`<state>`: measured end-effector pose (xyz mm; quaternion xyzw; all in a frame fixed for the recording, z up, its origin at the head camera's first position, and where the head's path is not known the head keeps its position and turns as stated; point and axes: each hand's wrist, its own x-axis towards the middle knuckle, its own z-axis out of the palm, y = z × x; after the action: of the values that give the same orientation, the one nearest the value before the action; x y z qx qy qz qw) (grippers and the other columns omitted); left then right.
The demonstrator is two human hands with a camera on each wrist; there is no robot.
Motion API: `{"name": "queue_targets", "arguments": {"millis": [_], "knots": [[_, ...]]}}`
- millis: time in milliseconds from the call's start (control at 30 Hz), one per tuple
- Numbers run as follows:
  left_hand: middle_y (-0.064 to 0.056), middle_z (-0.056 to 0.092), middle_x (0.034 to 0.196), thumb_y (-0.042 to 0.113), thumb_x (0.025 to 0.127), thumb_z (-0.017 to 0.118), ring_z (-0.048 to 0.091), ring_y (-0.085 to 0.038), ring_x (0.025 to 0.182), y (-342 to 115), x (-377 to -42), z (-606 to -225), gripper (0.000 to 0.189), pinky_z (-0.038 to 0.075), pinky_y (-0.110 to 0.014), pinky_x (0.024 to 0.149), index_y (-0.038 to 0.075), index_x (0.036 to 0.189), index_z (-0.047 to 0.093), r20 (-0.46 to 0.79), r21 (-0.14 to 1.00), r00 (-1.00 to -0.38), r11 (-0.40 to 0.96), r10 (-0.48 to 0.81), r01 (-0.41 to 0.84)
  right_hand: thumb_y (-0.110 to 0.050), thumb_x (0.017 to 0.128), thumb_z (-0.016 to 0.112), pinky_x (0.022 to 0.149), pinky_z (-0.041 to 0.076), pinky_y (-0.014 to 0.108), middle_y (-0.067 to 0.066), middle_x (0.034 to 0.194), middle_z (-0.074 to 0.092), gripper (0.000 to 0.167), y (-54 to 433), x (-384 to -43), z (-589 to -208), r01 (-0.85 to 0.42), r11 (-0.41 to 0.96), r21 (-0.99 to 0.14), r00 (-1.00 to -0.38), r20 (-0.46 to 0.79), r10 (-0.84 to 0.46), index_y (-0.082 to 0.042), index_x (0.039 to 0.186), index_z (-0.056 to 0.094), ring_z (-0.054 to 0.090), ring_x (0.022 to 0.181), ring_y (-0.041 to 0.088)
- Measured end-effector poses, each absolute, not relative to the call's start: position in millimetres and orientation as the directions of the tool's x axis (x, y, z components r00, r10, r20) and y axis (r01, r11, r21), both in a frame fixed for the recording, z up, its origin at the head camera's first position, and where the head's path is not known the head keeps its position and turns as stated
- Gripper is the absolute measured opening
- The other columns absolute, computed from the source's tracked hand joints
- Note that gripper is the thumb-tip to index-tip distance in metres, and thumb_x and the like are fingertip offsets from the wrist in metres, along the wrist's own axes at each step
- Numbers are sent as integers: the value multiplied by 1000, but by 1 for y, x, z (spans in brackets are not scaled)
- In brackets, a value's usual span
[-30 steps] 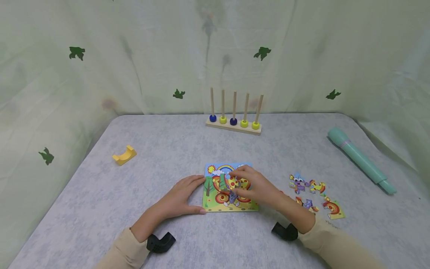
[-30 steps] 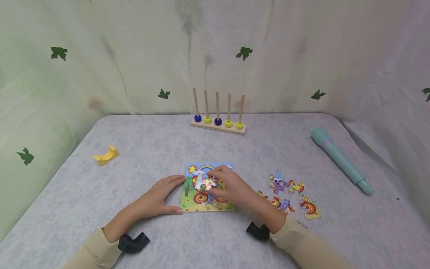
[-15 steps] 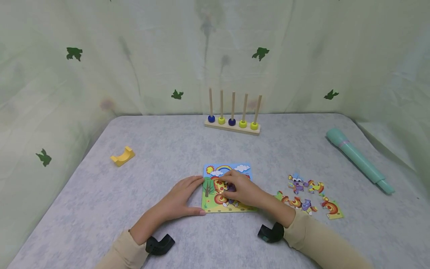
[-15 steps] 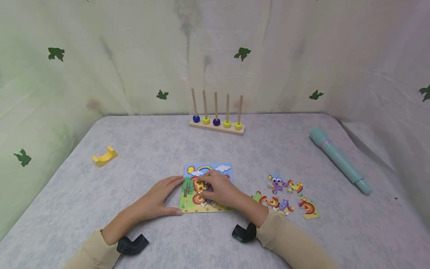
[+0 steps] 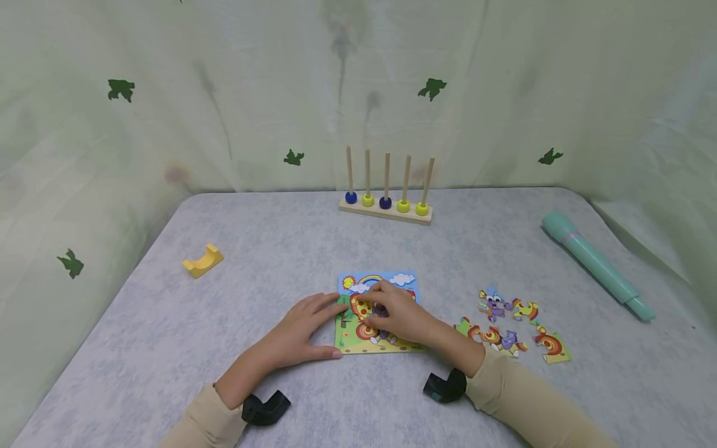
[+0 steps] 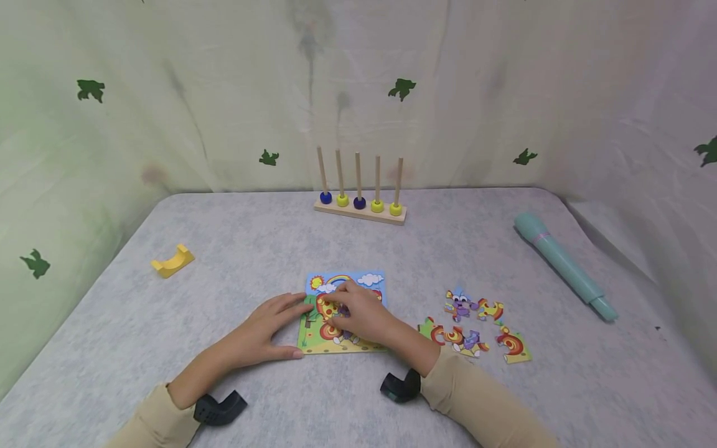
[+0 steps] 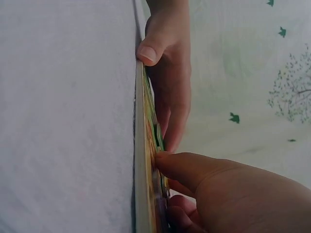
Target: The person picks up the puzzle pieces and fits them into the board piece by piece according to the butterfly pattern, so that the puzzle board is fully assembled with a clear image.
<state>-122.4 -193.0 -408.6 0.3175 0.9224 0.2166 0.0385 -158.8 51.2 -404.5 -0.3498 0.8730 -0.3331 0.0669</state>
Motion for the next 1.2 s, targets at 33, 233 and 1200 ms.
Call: {"name": "queue_targets", "arguments": {"millis": [33,233,1200], "knots": [[-2,25,145,63,75,56,18,-27,131,-193,-122,-408,77,16,-50,101,25,138,37,66,426,-797,705,601,567,-23,85,63,65,40,26,-2,108,46,41,51,-159,-405,-568,533,-627,-746,118,-655,-16,125,56,44,81,10],[0,25,145,63,74,57,17,-28,131,-193,-122,-406,77,15,-50,102,23,138,38,55,437,-802,708,595,555,-25,85,64,60,39,24,-4,105,44,41,51,-159,-403,-579,529,-620,-741,129,-659,-17,125,56,42,75,9],[-1,26,144,63,76,55,17,-31,131,-193,-121,-405,77,16,-52,101,22,138,37,48,422,-794,709,605,566,-31,87,59,79,42,32,3,123,41,51,62,-158,-382,-466,523,-714,-707,-55,-705,-16,134,45,45,100,15]]}}
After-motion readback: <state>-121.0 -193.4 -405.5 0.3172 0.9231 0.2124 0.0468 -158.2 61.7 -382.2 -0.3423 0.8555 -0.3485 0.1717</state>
